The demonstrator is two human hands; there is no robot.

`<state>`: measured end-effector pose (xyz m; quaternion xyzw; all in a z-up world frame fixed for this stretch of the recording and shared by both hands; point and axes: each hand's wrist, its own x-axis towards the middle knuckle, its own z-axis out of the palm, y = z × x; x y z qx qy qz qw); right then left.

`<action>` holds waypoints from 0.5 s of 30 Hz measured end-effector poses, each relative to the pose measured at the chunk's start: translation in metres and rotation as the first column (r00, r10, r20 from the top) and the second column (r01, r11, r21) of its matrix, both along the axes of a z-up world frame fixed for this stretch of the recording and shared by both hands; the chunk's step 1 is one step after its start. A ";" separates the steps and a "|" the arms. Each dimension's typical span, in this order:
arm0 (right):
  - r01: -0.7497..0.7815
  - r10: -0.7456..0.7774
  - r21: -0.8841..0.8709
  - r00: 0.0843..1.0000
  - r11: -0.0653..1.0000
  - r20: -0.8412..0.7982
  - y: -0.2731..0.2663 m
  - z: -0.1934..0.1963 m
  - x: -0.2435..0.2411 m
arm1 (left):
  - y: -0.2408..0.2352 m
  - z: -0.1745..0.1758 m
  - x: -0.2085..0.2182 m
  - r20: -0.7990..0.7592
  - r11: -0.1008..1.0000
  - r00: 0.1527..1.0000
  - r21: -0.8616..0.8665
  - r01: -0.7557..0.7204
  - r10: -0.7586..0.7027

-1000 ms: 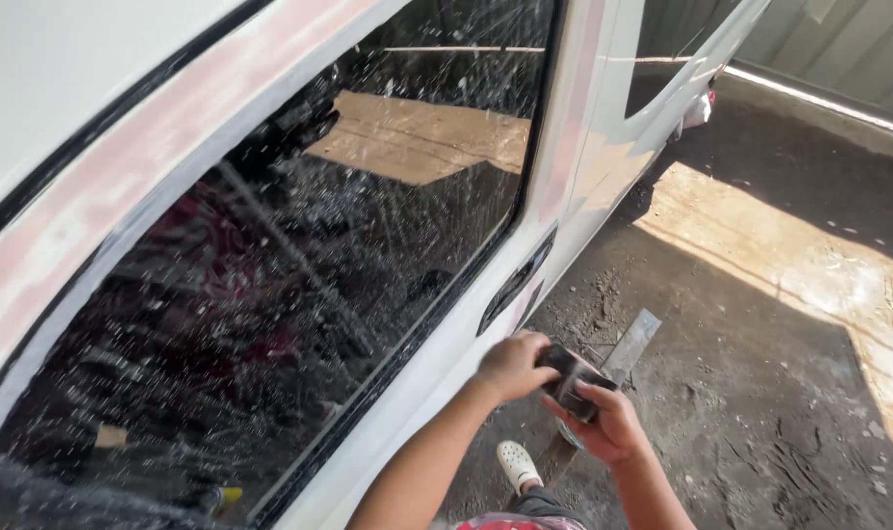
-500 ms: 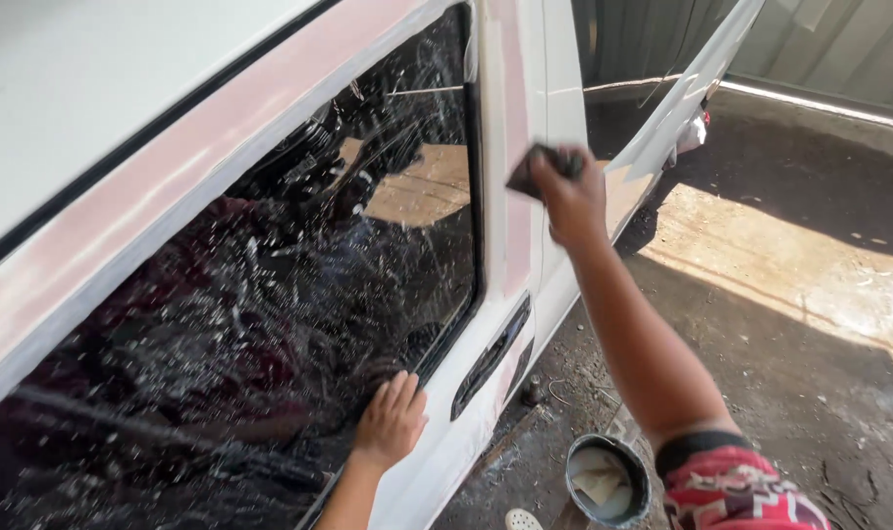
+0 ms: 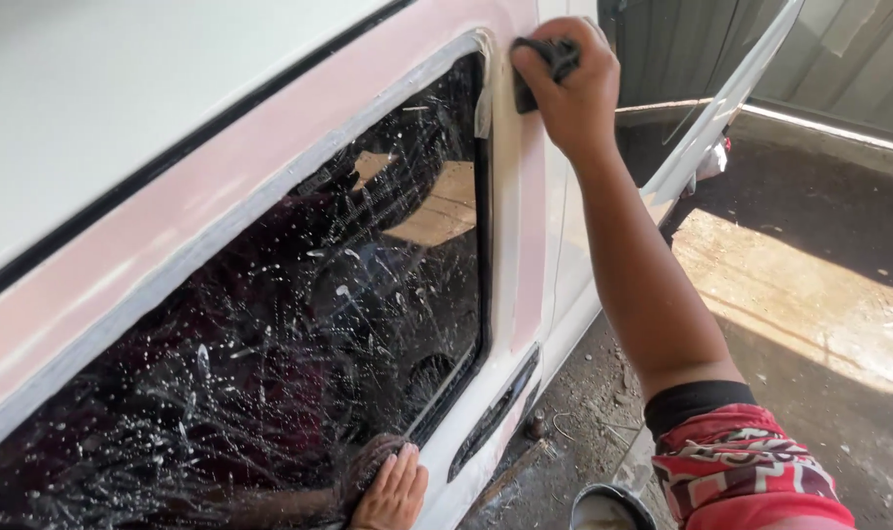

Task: The person scrubs the side of a white car with a black sponge and a cloth, focusing on the area around the door and window. They dip the sponge into a bucket of water to rinse it and continue scrubbing the vehicle's exterior.

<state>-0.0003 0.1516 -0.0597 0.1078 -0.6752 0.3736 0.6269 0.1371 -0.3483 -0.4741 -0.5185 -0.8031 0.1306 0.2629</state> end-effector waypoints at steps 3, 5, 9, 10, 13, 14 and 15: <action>0.063 -0.051 0.132 0.994 0.989 -0.092 0.010 0.009 -0.009 | 0.000 0.000 -0.001 -0.063 0.997 0.997 0.060 0.044 -0.040; 0.048 -0.033 0.204 0.997 0.978 -0.074 0.011 0.025 -0.012 | 0.000 -0.006 0.000 -0.062 0.993 0.998 0.114 0.032 -0.025; -0.168 0.161 0.148 0.985 0.975 0.059 0.018 0.033 -0.004 | 0.003 -0.010 -0.008 -0.083 0.988 0.993 0.117 0.098 -0.089; -0.216 0.209 0.137 0.976 0.967 0.062 0.024 0.025 -0.010 | 0.000 -0.012 -0.007 -0.086 0.988 0.993 0.128 0.091 -0.081; -0.194 0.203 0.222 0.979 0.956 -0.018 0.019 0.037 -0.019 | -0.002 -0.037 -0.019 -0.144 0.983 0.986 0.147 0.109 -0.088; -0.121 0.154 0.291 0.984 0.949 -0.092 0.012 0.041 -0.020 | -0.007 -0.047 -0.018 -0.179 0.982 0.978 0.137 0.130 -0.104; -0.126 0.157 0.287 0.984 0.950 -0.088 0.013 0.041 -0.020 | -0.004 -0.037 -0.013 -0.174 0.983 0.980 0.134 0.125 -0.101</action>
